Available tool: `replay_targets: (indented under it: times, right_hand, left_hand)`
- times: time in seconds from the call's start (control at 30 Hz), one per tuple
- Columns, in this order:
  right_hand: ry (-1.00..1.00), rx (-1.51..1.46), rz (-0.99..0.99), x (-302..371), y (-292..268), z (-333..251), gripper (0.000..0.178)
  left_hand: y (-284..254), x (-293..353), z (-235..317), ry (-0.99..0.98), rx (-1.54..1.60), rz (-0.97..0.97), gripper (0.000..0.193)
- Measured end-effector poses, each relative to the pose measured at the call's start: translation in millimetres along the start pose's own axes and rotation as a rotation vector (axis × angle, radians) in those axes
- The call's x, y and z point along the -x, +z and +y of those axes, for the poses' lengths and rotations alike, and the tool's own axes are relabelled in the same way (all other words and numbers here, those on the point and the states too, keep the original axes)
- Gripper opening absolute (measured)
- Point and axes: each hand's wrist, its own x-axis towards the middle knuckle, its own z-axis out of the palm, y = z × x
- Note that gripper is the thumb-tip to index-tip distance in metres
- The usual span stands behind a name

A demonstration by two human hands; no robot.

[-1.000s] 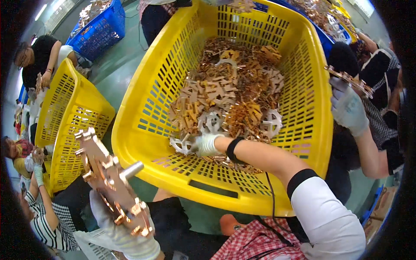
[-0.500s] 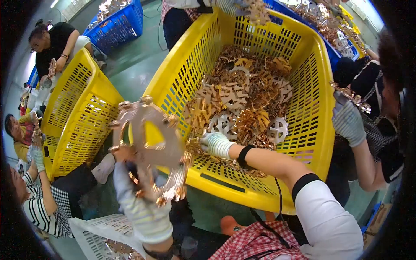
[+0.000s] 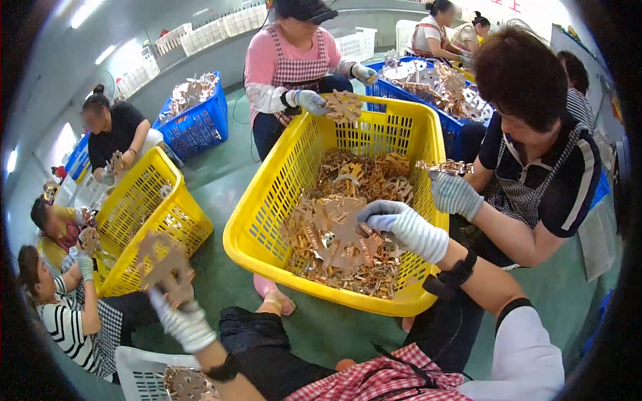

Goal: Sorting and removing waste material from small metal gears and components into crates.

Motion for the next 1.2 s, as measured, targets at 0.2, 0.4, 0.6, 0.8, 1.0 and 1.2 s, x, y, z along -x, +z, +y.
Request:
replay_targets:
  times: [0.2,0.4,0.6,0.8,1.0,1.2]
  right_hand:
    - [-0.065,-0.215,0.021,20,-7,14,0.022]
    - [-0.143,-0.081,-0.104,25,-2,11,0.023]
    - [-0.152,-0.019,-0.126,33,7,24,0.023]
    - [-0.282,0.299,-0.039,35,15,32,0.022]
    - [-0.156,0.303,-0.014,27,6,46,0.028]
    - [-0.028,0.21,0.006,15,4,35,0.046]
  left_hand:
    - [-60,111,110,0.276,0.057,0.184,0.035]
    - [-140,137,71,-0.172,0.443,0.115,0.035]
    - [117,161,22,-0.247,-0.482,-0.402,0.031]
    - [206,150,-77,0.559,-1.037,-1.162,0.031]
    - [198,131,-120,0.594,-0.807,-1.188,0.029]
    - [216,147,-129,0.481,-0.956,-0.991,0.017]
